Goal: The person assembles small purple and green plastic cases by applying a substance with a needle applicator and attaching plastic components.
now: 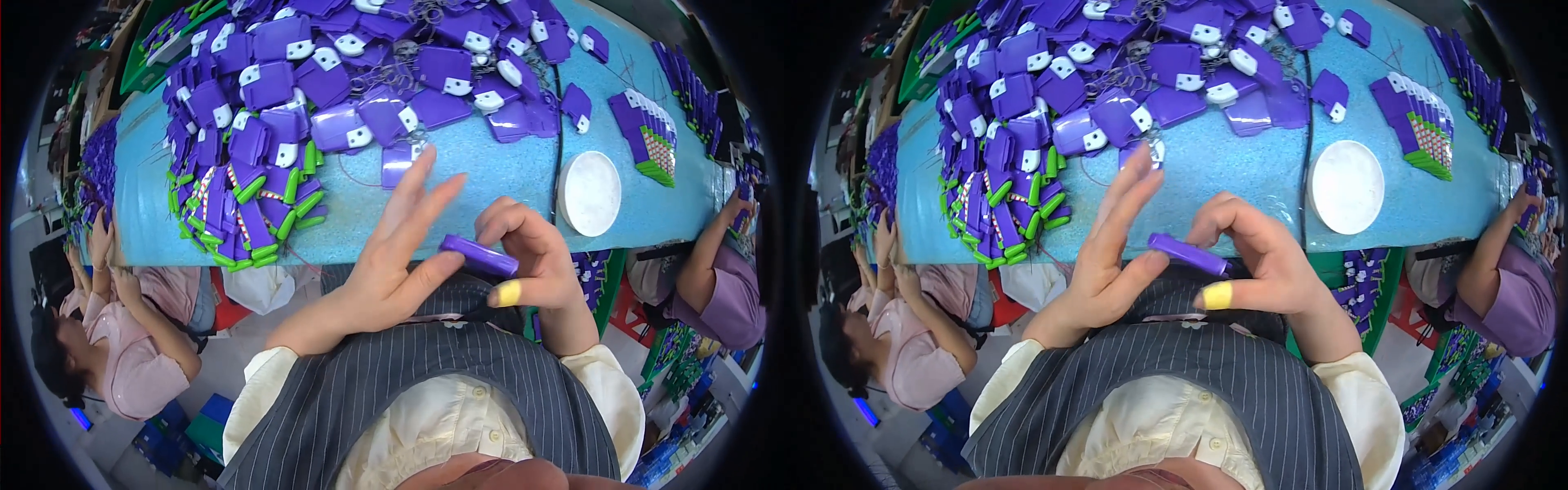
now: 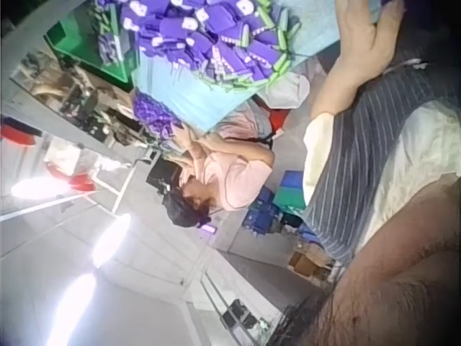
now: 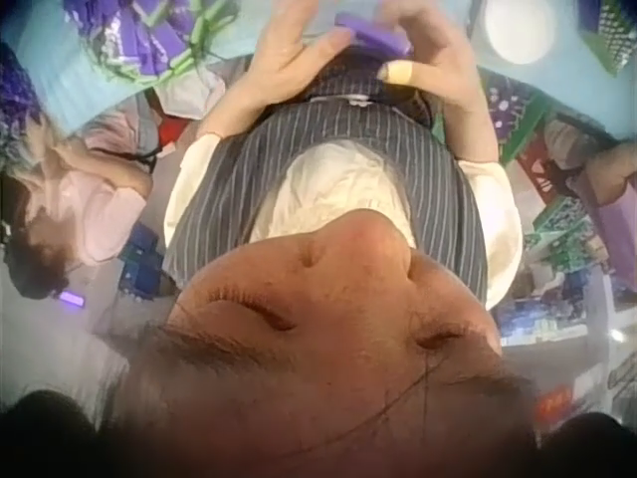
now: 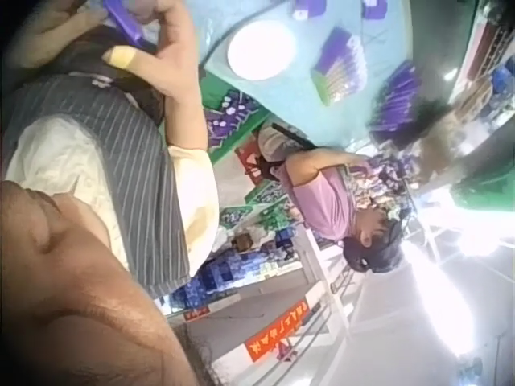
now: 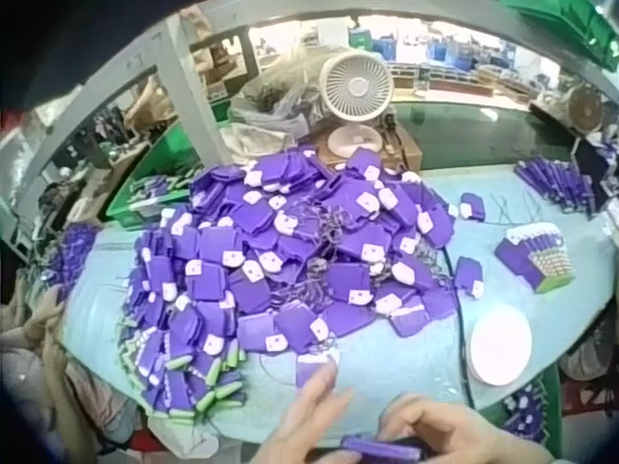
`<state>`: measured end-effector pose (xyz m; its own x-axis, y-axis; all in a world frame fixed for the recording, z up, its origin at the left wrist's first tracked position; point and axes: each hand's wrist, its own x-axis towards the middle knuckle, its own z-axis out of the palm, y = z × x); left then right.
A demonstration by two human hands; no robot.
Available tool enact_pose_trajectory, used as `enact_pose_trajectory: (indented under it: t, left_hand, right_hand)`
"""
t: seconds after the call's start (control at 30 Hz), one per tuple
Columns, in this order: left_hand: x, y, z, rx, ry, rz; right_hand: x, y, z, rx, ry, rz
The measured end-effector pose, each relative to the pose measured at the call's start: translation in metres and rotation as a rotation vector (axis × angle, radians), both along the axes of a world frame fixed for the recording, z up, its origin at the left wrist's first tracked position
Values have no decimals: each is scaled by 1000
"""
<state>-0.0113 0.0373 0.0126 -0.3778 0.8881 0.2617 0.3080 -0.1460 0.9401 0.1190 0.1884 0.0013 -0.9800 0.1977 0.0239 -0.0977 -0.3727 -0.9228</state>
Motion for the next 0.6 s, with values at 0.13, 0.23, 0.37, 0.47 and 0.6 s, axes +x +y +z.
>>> enact_pose_trajectory:
  t: [0.13,0.23,0.37,0.47,0.6]
  left_hand:
    - [28,-10,-40,-283,-534,149]
    - [37,-3,-56,-147,-971,197]
    - [26,-3,-45,97,-1287,47]
    - [18,-2,-47,92,-1307,-57]
    - [6,-2,-39,71,-1303,-72]
  right_hand:
    - [-5,-27,-15,560,-32,-81]
    - [-19,-48,-18,747,-90,-338]
    - [-27,-43,-13,1098,-70,-487]
    - [-24,-42,-15,1279,-115,-427]
    - [-25,-28,2,1234,-124,-183]
